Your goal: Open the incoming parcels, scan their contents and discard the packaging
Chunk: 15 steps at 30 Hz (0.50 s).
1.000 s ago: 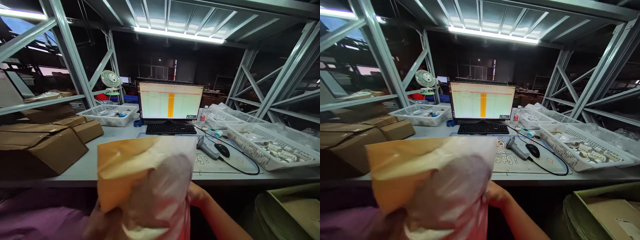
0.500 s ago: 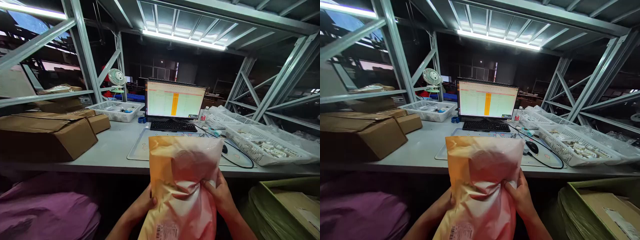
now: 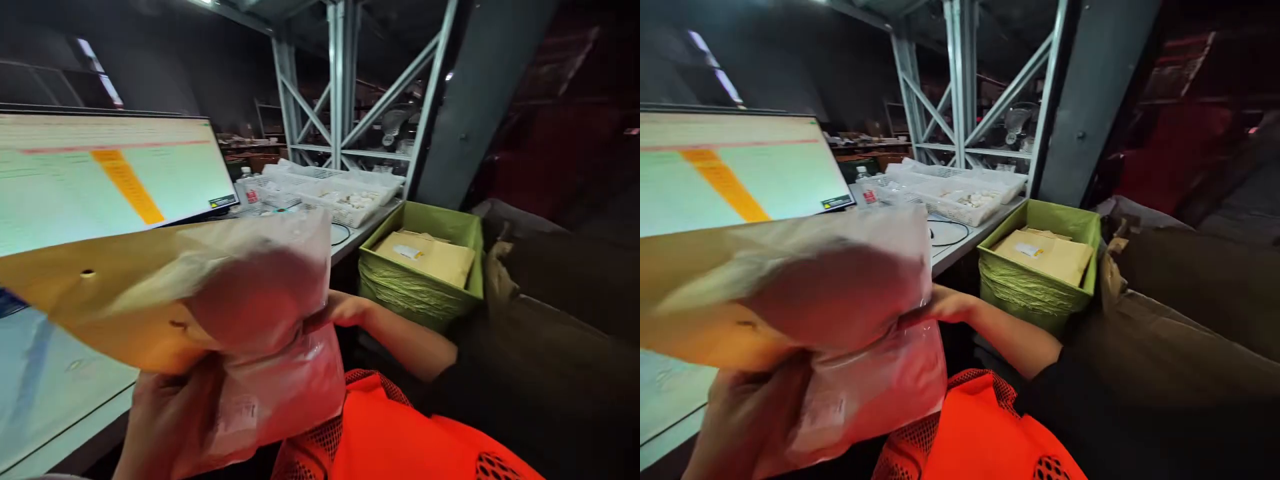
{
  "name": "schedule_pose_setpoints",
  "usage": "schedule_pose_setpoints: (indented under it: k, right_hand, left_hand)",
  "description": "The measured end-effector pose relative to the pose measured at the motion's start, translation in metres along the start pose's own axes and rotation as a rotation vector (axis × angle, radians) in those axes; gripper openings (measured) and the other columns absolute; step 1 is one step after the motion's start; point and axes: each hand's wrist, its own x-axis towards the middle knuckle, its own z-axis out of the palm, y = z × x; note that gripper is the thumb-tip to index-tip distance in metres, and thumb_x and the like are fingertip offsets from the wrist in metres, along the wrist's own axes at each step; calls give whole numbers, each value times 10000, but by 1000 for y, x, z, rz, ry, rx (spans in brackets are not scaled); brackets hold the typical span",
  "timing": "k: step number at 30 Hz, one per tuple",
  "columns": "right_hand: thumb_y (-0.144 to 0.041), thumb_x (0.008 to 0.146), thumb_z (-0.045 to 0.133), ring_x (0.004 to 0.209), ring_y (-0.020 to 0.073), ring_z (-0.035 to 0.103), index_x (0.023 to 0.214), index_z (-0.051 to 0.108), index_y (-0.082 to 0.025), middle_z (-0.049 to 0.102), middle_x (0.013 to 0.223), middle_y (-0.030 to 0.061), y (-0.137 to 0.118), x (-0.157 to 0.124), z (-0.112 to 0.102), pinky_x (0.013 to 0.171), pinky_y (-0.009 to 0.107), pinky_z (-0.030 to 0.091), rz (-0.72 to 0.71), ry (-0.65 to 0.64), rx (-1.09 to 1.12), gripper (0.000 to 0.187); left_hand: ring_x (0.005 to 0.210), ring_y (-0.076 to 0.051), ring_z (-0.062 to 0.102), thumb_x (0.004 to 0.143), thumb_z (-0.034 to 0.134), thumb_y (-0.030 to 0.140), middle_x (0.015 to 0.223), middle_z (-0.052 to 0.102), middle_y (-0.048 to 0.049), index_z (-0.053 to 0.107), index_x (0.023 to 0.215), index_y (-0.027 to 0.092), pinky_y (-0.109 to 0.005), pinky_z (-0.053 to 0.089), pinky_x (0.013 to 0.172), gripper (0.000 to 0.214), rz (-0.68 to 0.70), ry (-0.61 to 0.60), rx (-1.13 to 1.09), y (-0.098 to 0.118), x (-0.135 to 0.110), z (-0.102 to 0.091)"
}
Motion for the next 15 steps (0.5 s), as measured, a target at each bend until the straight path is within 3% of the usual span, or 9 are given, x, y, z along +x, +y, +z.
schedule_pose_setpoints:
  k: [2,4,6,8,10,11,13,15]
  right_hand:
    - [-487,535,1046,1101,288,738,1063,802,-157,812,1026,32,-11,-11,-13,1127,526,544,-94,180,-110,669]
    - [-448,577,1032,1100,271,733,1095,786,-158,810,1052,9,-34,-29,-37,1109,508,560,-162,331,-181,643]
    - [-372,599,1029,1122,261,736,1102,778,-173,817,1102,4,-68,-54,-73,1120,477,564,-237,486,-228,597]
    - [-287,577,1029,1135,270,754,1108,767,-170,828,1134,34,-111,-90,-119,1096,462,587,-382,782,-328,603]
    - [-237,582,989,1068,249,784,1043,750,-133,836,1124,68,-153,-134,-163,1019,412,617,-610,1244,-404,530]
    - [-206,665,921,1101,219,776,1046,729,-87,819,1205,116,-172,-160,-181,1026,373,593,-665,1390,-404,443]
    - [-148,852,698,1192,154,737,1043,694,22,726,1385,227,-199,-212,-204,1016,279,535,-751,1591,-404,256]
    - [-120,954,402,1151,105,738,948,660,117,655,1443,294,-210,-264,-209,894,226,511,-788,1758,-403,351]
  left_hand:
    - [671,-260,695,813,795,690,761,729,-36,725,965,236,-316,573,489,484,38,-77,52,5,18,15]
    - [758,-285,740,747,827,754,812,747,-53,709,953,231,-323,625,558,574,118,-175,61,6,37,31]
    - [1059,-341,778,706,864,769,1140,794,-91,696,1151,242,-360,698,803,710,204,-264,-48,4,54,44]
    - [1321,-369,700,756,859,739,1469,693,-105,602,1406,284,-422,666,1032,834,231,-293,-140,0,65,51]
    - [1401,-373,651,847,814,695,1559,635,-97,557,1496,311,-469,623,1125,796,195,-298,-123,-4,68,48]
    - [1400,-376,653,869,800,682,1544,649,-92,585,1476,308,-483,613,1142,745,171,-298,-90,-7,67,43]
    - [1380,-388,667,877,790,682,1485,696,-77,646,1407,303,-508,610,1150,667,135,-302,-19,-13,65,29]
    - [1340,-403,692,863,777,715,1409,744,-68,698,1331,302,-532,626,1127,629,108,-291,51,-21,65,12]
